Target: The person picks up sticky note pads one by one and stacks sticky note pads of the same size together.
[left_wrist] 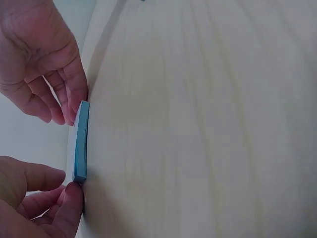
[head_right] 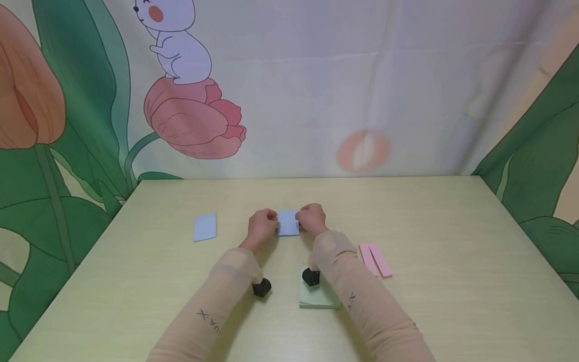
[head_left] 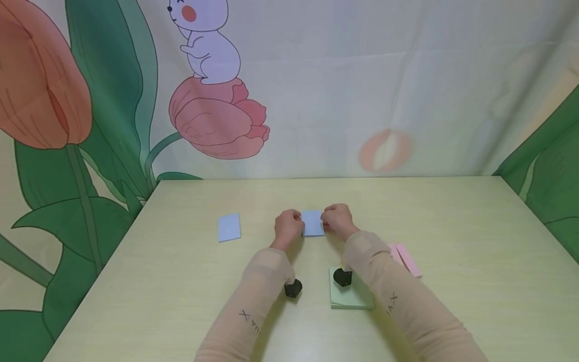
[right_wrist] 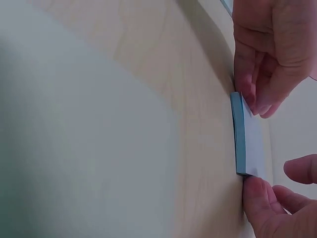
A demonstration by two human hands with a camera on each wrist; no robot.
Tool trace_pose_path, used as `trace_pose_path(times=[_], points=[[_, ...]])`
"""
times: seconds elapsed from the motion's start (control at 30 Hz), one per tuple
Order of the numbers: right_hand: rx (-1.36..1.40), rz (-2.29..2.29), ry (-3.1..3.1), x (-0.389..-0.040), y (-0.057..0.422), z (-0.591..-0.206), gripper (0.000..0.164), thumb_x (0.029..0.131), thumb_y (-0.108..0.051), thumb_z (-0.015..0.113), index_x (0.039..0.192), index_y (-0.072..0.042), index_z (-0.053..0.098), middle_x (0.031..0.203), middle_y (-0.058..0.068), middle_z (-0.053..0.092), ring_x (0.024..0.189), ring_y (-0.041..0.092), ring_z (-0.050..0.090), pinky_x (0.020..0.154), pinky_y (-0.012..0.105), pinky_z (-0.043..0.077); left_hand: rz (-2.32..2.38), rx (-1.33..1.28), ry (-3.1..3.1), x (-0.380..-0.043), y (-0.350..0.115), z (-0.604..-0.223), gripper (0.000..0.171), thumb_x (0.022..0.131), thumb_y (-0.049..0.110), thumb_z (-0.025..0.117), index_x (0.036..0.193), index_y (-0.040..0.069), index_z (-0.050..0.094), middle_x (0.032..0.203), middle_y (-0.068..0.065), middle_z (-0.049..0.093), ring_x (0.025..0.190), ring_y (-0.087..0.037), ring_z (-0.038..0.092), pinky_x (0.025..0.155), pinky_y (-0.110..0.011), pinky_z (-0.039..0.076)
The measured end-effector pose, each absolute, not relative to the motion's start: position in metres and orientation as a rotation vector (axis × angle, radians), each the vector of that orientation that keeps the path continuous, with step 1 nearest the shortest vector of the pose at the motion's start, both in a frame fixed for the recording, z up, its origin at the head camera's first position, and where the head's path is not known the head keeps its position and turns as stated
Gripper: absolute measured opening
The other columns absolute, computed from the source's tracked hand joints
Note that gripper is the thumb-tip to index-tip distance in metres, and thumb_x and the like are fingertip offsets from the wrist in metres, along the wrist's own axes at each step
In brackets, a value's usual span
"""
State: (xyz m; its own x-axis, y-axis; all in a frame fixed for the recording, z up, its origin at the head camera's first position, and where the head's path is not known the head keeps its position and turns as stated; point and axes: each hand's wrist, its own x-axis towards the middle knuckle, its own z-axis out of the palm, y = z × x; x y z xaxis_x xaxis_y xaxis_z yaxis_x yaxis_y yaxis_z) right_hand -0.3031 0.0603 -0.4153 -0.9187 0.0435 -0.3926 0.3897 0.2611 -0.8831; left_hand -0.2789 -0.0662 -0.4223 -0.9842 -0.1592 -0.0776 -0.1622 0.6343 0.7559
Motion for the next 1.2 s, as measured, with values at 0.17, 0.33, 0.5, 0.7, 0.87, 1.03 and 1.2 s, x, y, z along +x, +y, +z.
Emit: trace_pose_path(times=[0.17, 0.33, 0.5, 0.7, 0.87, 1.03, 1.2], points=[[0.412, -1.703, 2.250, -0.303, 0.063, -0.419, 0.029, 0.080, -0.001, 0.051, 0.109, 0.004, 0.056, 0.087, 0.010, 0.053, 0.070, 0.014, 0.051, 0.060, 0.021, 0.050, 1.199, -0.259, 2.890, -0.276, -0.066, -0.420, 0.021, 0.079, 0.003, 0.053, 0.096, -0.001, 0.065, 0.101, -0.013, 0.065, 0.095, -0.026, 0.059, 0.082, -0.036, 0.047], [0.456, -1.682, 2.208, -0.305, 0.066, -0.423, 0.022, 0.079, 0.001, 0.053, 0.100, 0.004, 0.058, 0.071, 0.008, 0.054, 0.055, 0.013, 0.054, 0.054, 0.023, 0.050, 1.073, -0.249, 2.940, -0.275, -0.068, -0.420, 0.015, 0.076, 0.004, 0.055, 0.083, 0.002, 0.068, 0.089, -0.010, 0.067, 0.082, -0.023, 0.060, 0.072, -0.033, 0.048], [0.470, -1.642, 2.191, -0.305, 0.066, -0.424, 0.022, 0.078, 0.002, 0.056, 0.099, 0.005, 0.057, 0.062, 0.007, 0.055, 0.047, 0.012, 0.052, 0.050, 0.024, 0.050, 1.003, -0.221, 2.945, -0.274, -0.072, -0.420, 0.014, 0.076, 0.005, 0.054, 0.072, 0.002, 0.067, 0.078, -0.008, 0.067, 0.067, -0.017, 0.054, 0.060, -0.026, 0.042], [0.453, -1.622, 2.206, -0.304, 0.065, -0.424, 0.019, 0.078, 0.002, 0.056, 0.097, 0.005, 0.057, 0.059, 0.006, 0.054, 0.046, 0.012, 0.052, 0.048, 0.023, 0.049, 0.997, -0.196, 2.919, -0.274, -0.075, -0.419, 0.013, 0.075, 0.006, 0.056, 0.070, 0.003, 0.067, 0.072, -0.007, 0.066, 0.062, -0.015, 0.051, 0.056, -0.023, 0.039], [0.459, -1.594, 2.200, -0.303, 0.065, -0.423, 0.021, 0.078, 0.002, 0.056, 0.099, 0.005, 0.056, 0.061, 0.007, 0.054, 0.046, 0.012, 0.052, 0.048, 0.023, 0.049, 1.024, -0.210, 2.891, -0.273, -0.077, -0.419, 0.014, 0.075, 0.007, 0.057, 0.069, 0.003, 0.068, 0.061, -0.005, 0.063, 0.057, -0.014, 0.052, 0.054, -0.021, 0.038], [0.437, -1.562, 2.201, -0.299, 0.065, -0.420, 0.020, 0.079, 0.002, 0.055, 0.098, 0.006, 0.056, 0.062, 0.007, 0.055, 0.047, 0.012, 0.053, 0.048, 0.023, 0.049, 1.075, -0.221, 2.853, -0.271, -0.079, -0.420, 0.014, 0.076, 0.009, 0.057, 0.070, 0.002, 0.068, 0.054, -0.002, 0.058, 0.049, -0.011, 0.050, 0.048, -0.019, 0.036], [0.410, -1.530, 2.204, -0.296, 0.065, -0.418, 0.017, 0.080, 0.002, 0.055, 0.096, 0.005, 0.056, 0.062, 0.007, 0.054, 0.047, 0.012, 0.053, 0.048, 0.023, 0.049, 1.144, -0.244, 2.786, -0.269, -0.081, -0.418, 0.014, 0.076, 0.009, 0.058, 0.071, 0.001, 0.067, 0.051, 0.000, 0.054, 0.045, -0.009, 0.046, 0.045, -0.018, 0.036]])
